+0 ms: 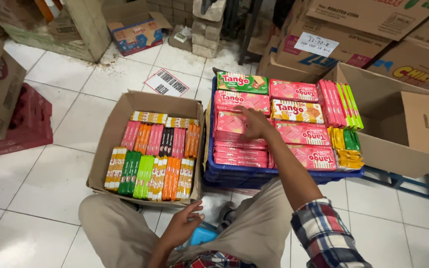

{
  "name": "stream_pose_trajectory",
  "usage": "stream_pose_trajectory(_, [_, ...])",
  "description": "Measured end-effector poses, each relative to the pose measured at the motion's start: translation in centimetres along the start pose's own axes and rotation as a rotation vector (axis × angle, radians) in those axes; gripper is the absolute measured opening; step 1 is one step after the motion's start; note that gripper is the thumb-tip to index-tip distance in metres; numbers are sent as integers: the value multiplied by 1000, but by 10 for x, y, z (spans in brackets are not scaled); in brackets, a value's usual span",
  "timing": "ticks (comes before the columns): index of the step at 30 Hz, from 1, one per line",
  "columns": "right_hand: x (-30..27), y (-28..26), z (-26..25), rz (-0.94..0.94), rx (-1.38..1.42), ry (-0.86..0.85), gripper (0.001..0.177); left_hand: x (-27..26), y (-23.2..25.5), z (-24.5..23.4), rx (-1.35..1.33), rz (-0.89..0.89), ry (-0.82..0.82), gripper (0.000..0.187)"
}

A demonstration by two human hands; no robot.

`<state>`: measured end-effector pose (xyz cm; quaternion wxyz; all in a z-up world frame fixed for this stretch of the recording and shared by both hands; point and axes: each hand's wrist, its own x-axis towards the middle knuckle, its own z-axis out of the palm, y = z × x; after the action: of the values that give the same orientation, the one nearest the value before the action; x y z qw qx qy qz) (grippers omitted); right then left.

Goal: The person sits on a stool and transfers packets of Tango drink mix from a cardboard box into a blue plastic crate. They arrange the packets by color and type, stacking them neatly within the crate.

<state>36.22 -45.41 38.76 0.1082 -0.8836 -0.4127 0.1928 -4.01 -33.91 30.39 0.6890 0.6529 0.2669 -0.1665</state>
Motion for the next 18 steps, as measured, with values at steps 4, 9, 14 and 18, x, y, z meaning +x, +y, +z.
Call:
stream_pose_trajectory(4, [-36,-45,-40,93,207,22,108,0,26,-1,38,41,-33,64])
stream_pose_trajectory(9, [-51,-68,-36,11,610,255,97,16,72,-1,4,299,67,91])
stream_pose_trajectory(14, [-31,-98,45,57,1006,261,99,32,136,1,127,643,534,115])
stream_pose_trajectory(18, [-23,-143,105,71,1507,84,103,62,134,-37,179,556,726,119])
